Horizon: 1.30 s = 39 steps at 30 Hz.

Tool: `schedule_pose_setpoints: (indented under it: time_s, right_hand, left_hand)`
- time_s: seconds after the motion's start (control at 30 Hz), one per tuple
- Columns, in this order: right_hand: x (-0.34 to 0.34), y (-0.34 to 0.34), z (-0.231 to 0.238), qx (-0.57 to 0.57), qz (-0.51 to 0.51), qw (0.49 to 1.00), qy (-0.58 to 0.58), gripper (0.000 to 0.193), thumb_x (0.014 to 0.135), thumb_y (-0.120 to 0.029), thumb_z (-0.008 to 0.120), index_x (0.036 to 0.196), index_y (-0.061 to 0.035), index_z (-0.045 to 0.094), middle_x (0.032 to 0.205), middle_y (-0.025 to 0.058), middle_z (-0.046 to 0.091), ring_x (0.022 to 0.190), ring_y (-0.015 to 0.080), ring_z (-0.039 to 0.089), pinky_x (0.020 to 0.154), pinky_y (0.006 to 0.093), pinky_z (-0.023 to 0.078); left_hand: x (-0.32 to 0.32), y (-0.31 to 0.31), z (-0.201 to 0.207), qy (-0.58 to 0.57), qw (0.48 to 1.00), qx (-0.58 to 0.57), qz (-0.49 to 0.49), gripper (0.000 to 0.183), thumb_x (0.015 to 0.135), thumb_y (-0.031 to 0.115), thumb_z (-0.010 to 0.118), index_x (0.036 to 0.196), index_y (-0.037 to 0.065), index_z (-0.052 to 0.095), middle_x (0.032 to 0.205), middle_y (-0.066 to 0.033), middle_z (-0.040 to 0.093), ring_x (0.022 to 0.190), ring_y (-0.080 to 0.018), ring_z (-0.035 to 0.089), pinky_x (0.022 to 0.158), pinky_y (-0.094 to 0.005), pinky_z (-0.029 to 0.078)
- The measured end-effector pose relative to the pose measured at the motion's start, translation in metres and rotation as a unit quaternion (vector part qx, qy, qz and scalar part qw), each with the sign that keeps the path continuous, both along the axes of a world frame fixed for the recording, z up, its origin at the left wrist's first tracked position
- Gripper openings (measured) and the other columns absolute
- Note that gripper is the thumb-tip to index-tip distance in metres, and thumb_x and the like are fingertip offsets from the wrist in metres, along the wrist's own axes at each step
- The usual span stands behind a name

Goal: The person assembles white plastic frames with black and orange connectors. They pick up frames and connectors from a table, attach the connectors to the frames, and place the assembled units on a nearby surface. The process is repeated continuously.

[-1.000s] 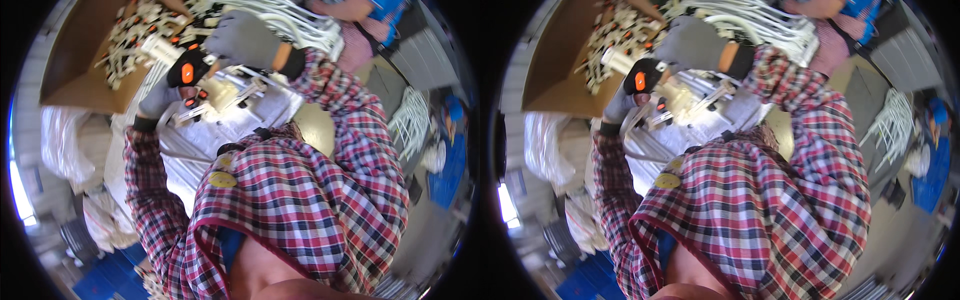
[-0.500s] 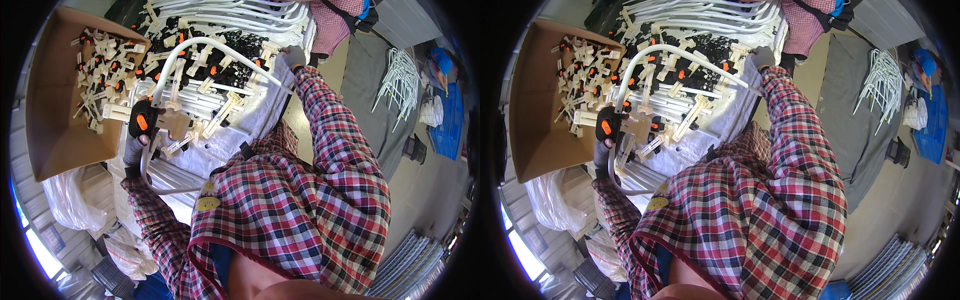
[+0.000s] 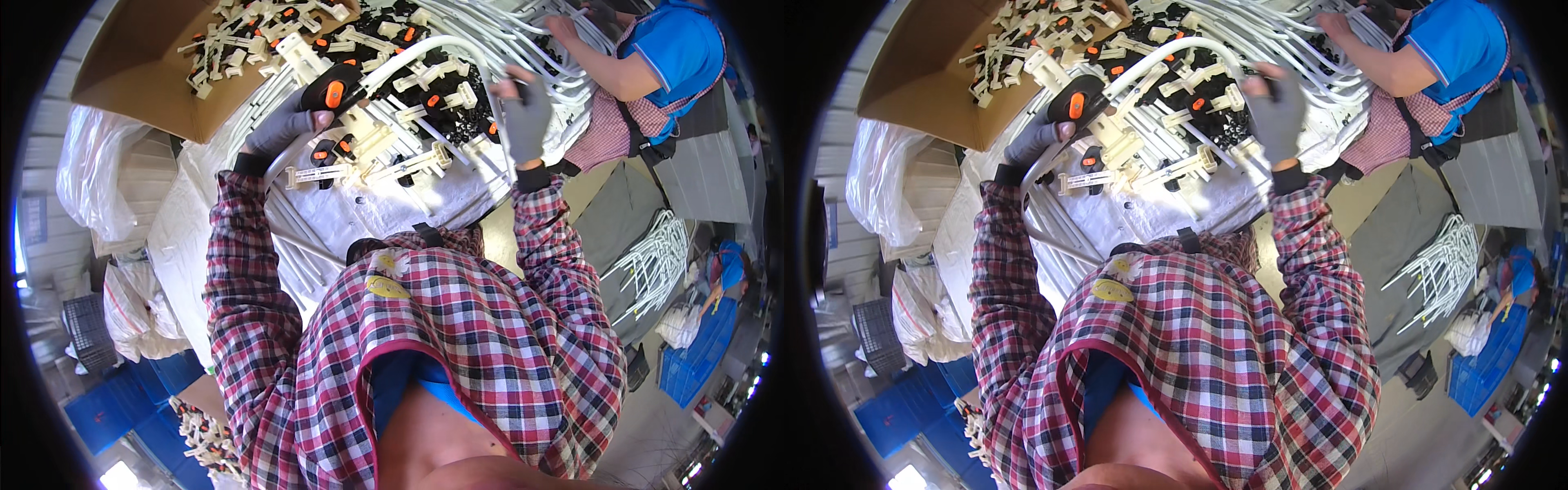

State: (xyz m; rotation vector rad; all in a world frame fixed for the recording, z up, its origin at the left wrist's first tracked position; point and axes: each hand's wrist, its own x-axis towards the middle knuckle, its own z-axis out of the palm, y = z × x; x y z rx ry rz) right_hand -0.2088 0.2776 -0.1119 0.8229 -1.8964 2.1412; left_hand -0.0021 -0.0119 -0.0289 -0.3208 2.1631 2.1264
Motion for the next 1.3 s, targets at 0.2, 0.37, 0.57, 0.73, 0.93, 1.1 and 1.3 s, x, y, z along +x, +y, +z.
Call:
schedule_pose_setpoints:
  time_s: [0.2, 0.37, 0.57, 0.73, 0.93, 1.1, 1.3]
  right_hand:
    - [0.04, -0.072, 0.062, 0.196, 0.142, 0.922, 0.301, 0.02, 0.084, -0.016, 0.071, 0.103, -0.0088, 0.07, 0.096, 0.0058, 0.065, 0.079, 0.0283, 0.066, 0.067, 0.0358, 0.053]
    - [0.026, -0.089, 0.067, 0.175, 0.102, 0.86, 0.468, 0.022, 0.083, -0.023, 0.073, 0.102, -0.0128, 0.074, 0.104, 0.0004, 0.067, 0.097, 0.0238, 0.065, 0.085, 0.0402, 0.05]
    - [0.021, -0.095, 0.058, 0.172, 0.15, 0.883, 0.41, 0.034, 0.082, -0.032, 0.075, 0.111, -0.0144, 0.072, 0.098, 0.0004, 0.07, 0.092, 0.0236, 0.065, 0.086, 0.0415, 0.047]
    - [0.006, -0.105, 0.08, 0.351, 0.221, 0.843, 0.344, 0.037, 0.084, -0.049, 0.068, 0.098, -0.0156, 0.073, 0.077, 0.0048, 0.068, 0.078, 0.0283, 0.066, 0.067, 0.0395, 0.048]
    - [-0.006, -0.11, 0.082, 0.369, 0.271, 0.817, 0.351, 0.044, 0.088, -0.055, 0.059, 0.096, -0.0142, 0.073, 0.081, 0.0081, 0.068, 0.079, 0.0295, 0.067, 0.068, 0.0399, 0.049]
    - [-0.045, -0.039, -0.039, 0.185, 0.123, 0.964, 0.148, 0.047, 0.084, -0.025, 0.076, 0.119, 0.0031, 0.061, 0.105, 0.012, 0.066, 0.088, 0.0204, 0.066, 0.074, 0.0309, 0.052]
    - [-0.023, 0.103, -0.276, 0.427, 0.009, 0.866, -0.259, 0.038, 0.094, -0.035, 0.065, 0.081, 0.0, 0.07, 0.066, -0.0002, 0.055, 0.059, 0.0122, 0.049, 0.054, 0.0305, 0.039]
  left_hand:
    - [-0.006, 0.021, 0.021, -0.03, 0.999, 0.02, -0.002, 0.081, 0.082, 0.035, 0.075, 0.146, 0.0, 0.04, 0.135, -0.0088, 0.055, 0.121, -0.0178, 0.051, 0.108, -0.0302, 0.038]
    - [-0.002, 0.027, 0.033, -0.02, 0.999, 0.046, -0.006, 0.071, 0.083, 0.034, 0.073, 0.14, 0.002, 0.047, 0.127, -0.0089, 0.061, 0.11, -0.0158, 0.06, 0.097, -0.0297, 0.048]
    - [-0.006, 0.023, 0.024, -0.023, 0.998, 0.059, -0.002, 0.075, 0.08, 0.03, 0.074, 0.142, 0.0, 0.044, 0.13, -0.0115, 0.059, 0.115, -0.0173, 0.058, 0.101, -0.0297, 0.046]
    - [-0.007, 0.013, 0.016, -0.021, 1.0, 0.018, -0.014, 0.08, 0.078, 0.032, 0.075, 0.144, 0.0, 0.042, 0.135, -0.0111, 0.056, 0.122, -0.0185, 0.052, 0.107, -0.0313, 0.039]
    - [-0.001, 0.014, 0.021, 0.0, 0.998, -0.047, -0.031, 0.076, 0.082, 0.03, 0.072, 0.145, -0.001, 0.041, 0.138, -0.0118, 0.053, 0.127, -0.0195, 0.048, 0.109, -0.0329, 0.036]
    - [0.069, -0.001, -0.011, -0.003, 0.881, -0.455, 0.127, 0.058, 0.084, 0.02, 0.074, 0.135, 0.002, 0.052, 0.114, -0.0105, 0.066, 0.098, -0.017, 0.064, 0.084, -0.0332, 0.05]
    - [0.128, 0.078, -0.069, 0.155, 0.775, -0.342, 0.508, 0.058, 0.084, 0.013, 0.073, 0.135, 0.002, 0.049, 0.123, -0.0173, 0.059, 0.116, -0.027, 0.058, 0.099, -0.0349, 0.045]
